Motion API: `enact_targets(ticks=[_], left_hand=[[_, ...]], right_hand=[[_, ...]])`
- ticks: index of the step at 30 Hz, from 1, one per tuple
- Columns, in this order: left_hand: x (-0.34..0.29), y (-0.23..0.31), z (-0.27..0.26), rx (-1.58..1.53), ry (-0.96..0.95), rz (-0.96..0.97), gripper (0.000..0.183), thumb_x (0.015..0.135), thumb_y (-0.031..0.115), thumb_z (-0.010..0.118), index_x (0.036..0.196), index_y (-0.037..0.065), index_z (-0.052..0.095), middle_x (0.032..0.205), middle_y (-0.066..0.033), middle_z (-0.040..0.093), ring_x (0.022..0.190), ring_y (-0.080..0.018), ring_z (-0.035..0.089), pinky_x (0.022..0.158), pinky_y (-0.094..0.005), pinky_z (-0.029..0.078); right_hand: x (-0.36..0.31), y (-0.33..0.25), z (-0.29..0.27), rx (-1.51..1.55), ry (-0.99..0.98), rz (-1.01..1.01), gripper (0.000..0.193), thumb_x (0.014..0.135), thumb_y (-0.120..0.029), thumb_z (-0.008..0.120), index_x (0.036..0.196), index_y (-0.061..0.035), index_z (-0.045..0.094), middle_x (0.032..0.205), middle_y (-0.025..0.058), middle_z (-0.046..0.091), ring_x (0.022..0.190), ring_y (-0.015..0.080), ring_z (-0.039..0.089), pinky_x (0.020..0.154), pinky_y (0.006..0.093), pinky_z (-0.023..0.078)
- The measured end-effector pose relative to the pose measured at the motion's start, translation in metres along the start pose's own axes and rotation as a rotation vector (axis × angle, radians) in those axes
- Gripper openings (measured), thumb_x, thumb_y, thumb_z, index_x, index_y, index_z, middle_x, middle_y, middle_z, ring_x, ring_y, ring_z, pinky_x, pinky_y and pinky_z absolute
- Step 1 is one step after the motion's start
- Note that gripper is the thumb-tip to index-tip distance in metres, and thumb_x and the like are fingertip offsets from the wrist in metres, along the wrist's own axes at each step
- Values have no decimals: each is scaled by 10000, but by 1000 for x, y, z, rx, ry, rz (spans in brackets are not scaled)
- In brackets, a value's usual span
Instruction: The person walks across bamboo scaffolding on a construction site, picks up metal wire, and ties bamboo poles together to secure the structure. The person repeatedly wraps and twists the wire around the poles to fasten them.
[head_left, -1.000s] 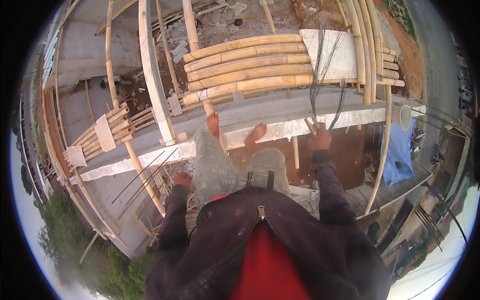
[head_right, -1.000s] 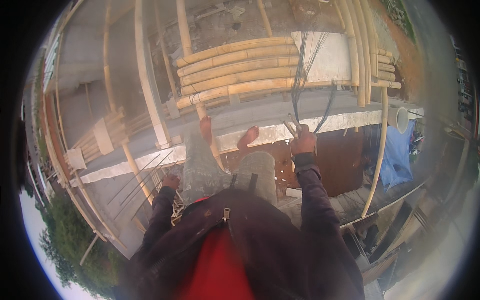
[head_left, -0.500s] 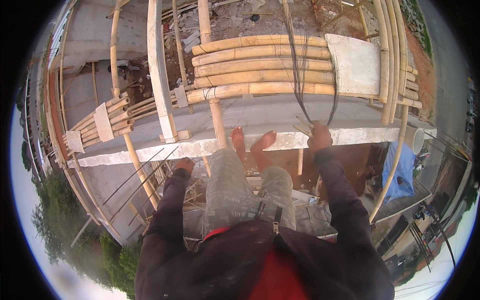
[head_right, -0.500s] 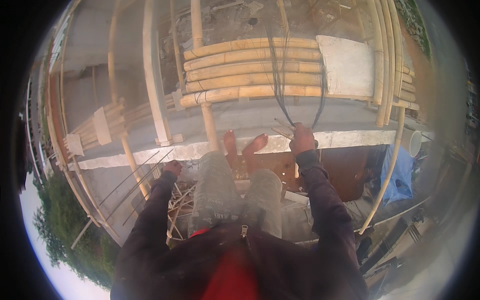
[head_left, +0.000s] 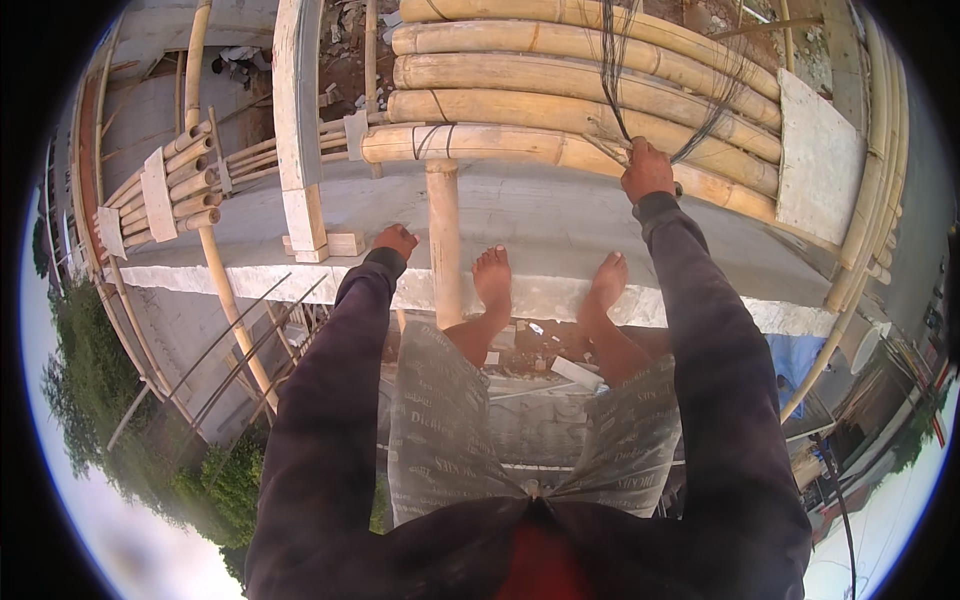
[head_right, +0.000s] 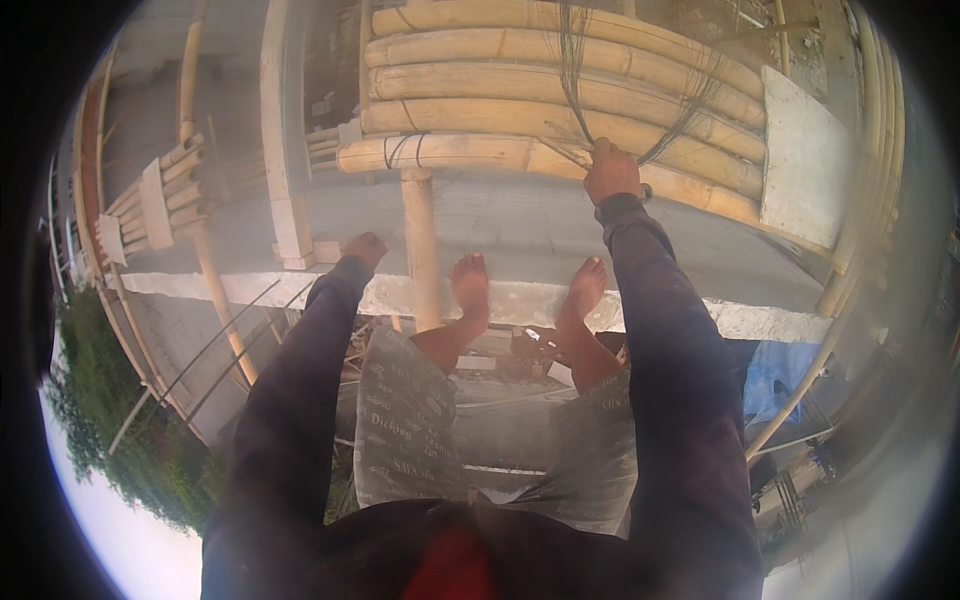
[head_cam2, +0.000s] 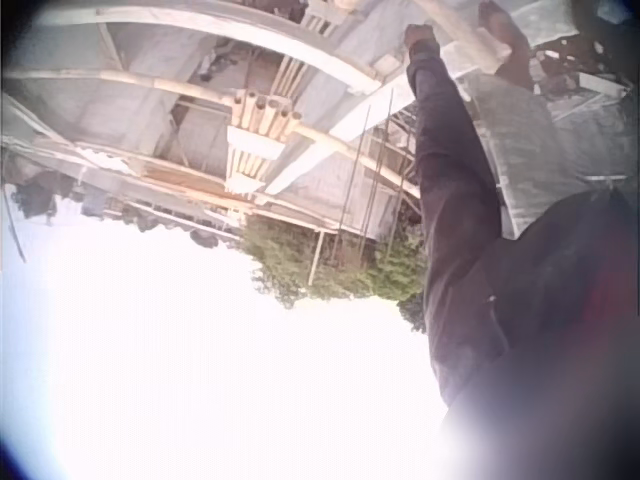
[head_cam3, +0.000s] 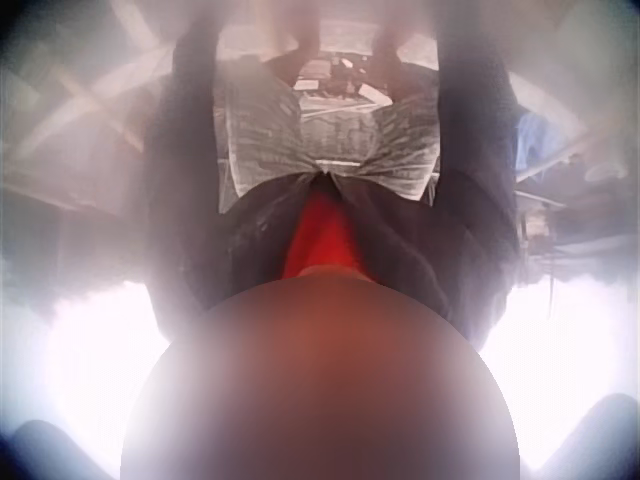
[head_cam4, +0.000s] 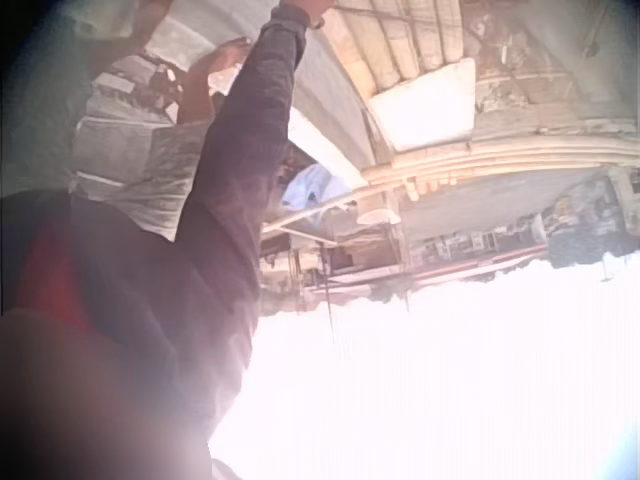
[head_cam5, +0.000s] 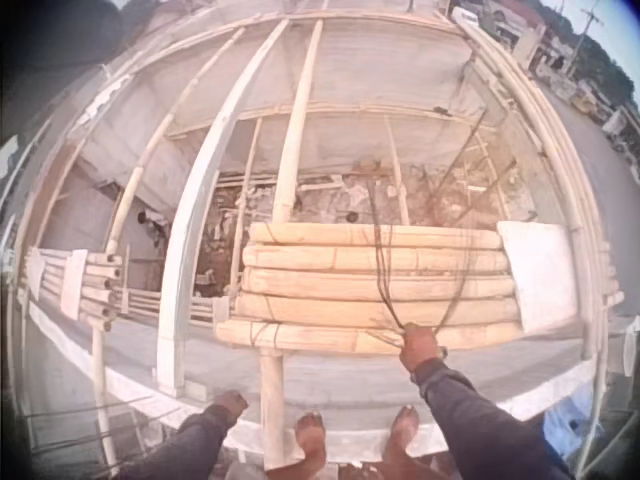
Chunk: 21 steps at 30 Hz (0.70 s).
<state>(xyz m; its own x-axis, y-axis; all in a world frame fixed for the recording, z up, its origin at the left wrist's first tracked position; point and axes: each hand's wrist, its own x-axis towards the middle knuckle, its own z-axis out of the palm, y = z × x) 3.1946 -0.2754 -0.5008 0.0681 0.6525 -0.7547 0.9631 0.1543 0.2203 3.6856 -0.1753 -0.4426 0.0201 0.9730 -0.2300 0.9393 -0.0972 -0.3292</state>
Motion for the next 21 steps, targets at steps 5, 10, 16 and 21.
enact_targets(ticks=[5,10,16,21], left_hand=[[49,15,50,-314,240,-228,703,712,476,723,1154,-21,495,1086,-243,608,1014,-379,589,909,-412,440],[78,44,72,-494,254,-186,750,662,443,782,1107,-45,426,1064,-265,594,1001,-369,602,842,-424,477],[84,45,79,-621,404,-129,710,594,359,838,1044,-55,476,962,-213,635,885,-299,643,782,-377,507],[90,46,94,-624,485,-233,781,562,409,843,1100,-27,483,1002,-230,632,926,-342,641,790,-398,515]], right_hand=[[22,30,70,-115,177,-291,219,678,18,569,887,-22,515,945,155,522,898,352,507,771,435,413],[11,45,83,-1,160,-250,263,640,40,553,892,-18,508,879,148,525,861,349,495,750,436,402],[7,39,78,30,282,-269,240,607,58,554,825,-16,484,850,162,498,838,357,487,717,438,404],[12,38,67,-10,222,-272,148,711,-28,553,856,-14,528,886,157,552,896,333,540,767,432,456]])
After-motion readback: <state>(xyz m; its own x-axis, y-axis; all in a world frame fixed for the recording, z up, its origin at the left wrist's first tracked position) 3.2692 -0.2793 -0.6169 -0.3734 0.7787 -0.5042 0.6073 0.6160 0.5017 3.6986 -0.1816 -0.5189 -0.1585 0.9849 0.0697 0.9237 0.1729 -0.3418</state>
